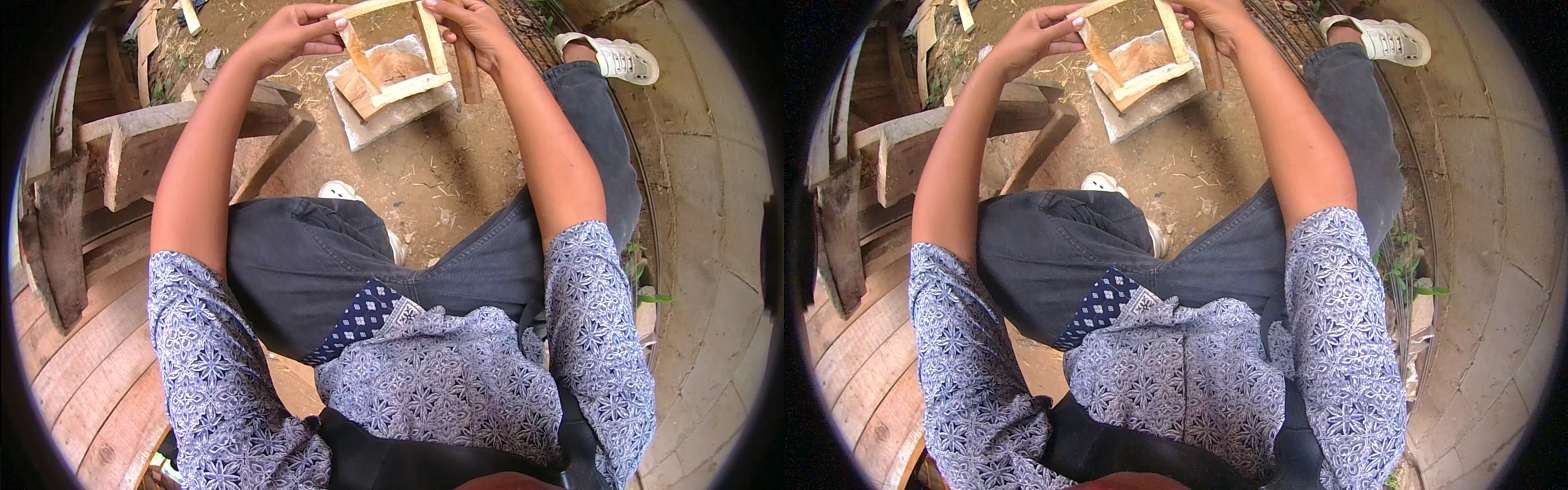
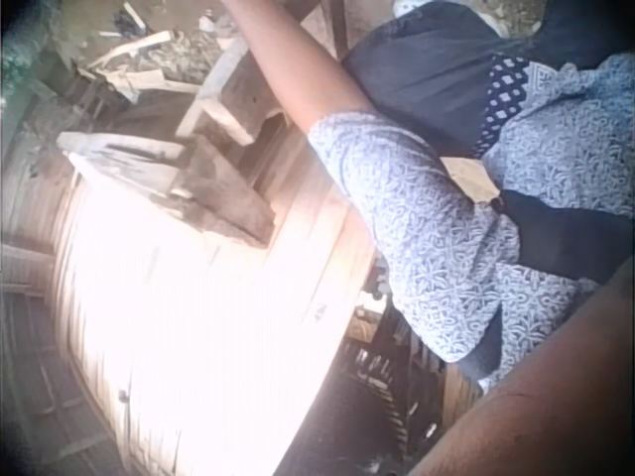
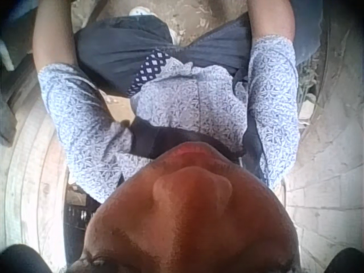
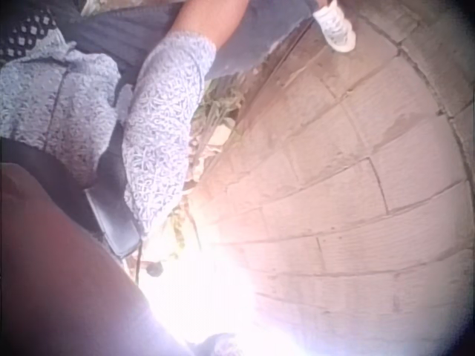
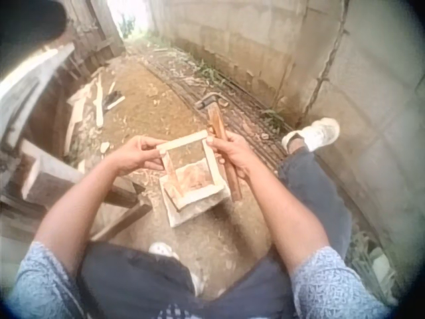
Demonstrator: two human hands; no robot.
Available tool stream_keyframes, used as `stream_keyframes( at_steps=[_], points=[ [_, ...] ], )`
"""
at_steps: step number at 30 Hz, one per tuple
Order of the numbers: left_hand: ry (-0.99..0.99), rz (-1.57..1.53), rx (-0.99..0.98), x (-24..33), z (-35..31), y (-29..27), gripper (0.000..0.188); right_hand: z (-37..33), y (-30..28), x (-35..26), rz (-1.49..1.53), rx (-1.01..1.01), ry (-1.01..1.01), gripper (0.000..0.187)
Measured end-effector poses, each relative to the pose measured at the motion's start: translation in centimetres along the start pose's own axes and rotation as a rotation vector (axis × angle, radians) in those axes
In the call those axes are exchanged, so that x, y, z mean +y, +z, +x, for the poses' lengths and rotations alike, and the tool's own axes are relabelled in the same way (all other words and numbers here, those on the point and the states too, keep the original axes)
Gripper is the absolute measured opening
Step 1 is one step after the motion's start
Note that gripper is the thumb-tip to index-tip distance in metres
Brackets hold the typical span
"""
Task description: The person assembles a small wooden frame by joining four pieces of wood with nails. They use a hammer to drive nails into the joints, repeatedly adjusting the pieces to ensure alignment.
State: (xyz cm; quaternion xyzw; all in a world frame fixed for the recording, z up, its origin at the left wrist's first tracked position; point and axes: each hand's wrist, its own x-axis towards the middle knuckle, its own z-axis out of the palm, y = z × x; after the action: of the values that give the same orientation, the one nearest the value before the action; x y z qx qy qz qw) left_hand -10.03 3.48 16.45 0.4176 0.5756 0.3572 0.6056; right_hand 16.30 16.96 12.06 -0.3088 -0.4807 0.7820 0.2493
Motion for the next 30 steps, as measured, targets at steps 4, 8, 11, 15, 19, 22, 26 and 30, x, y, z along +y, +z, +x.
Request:
stream_keyframes(
  at_steps=[4,8,11,15,19,22,26,30],
  points=[
    [0.044,0.241,0.034,-0.3,0.5,0.4,0.046,0.5,-0.3,0.7,0.059,0.033,0.002,0.028],
    [0.058,0.371,0.05,-1.2,0.9,-0.5,0.053,0.4,0.4,0.7,0.04,0.07,-0.007,0.026],
    [0.09,0.435,0.062,-1.3,1.0,-0.3,0.053,0.4,0.1,1.2,0.053,0.047,-0.01,0.028],
    [0.19,0.596,0.146,-3.2,1.5,-0.4,0.05,0.5,-0.1,2.0,-0.232,0.126,-0.001,0.031],
    [0.279,0.74,0.251,-5.2,1.5,1.4,0.044,1.4,-1.2,5.2,-0.339,0.178,0.028,0.028],
    [0.333,0.843,0.33,-6.6,1.4,2.4,0.039,1.1,-1.1,6.2,-0.46,0.226,0.022,0.027],
    [0.307,0.909,0.336,-8.3,1.3,1.7,0.04,1.2,-1.0,6.3,-0.407,0.182,0.022,0.027],
    [0.287,0.936,0.31,-7.4,1.4,2.0,0.035,1.5,-1.1,6.1,-0.365,0.18,0.002,0.025]
  ],
)
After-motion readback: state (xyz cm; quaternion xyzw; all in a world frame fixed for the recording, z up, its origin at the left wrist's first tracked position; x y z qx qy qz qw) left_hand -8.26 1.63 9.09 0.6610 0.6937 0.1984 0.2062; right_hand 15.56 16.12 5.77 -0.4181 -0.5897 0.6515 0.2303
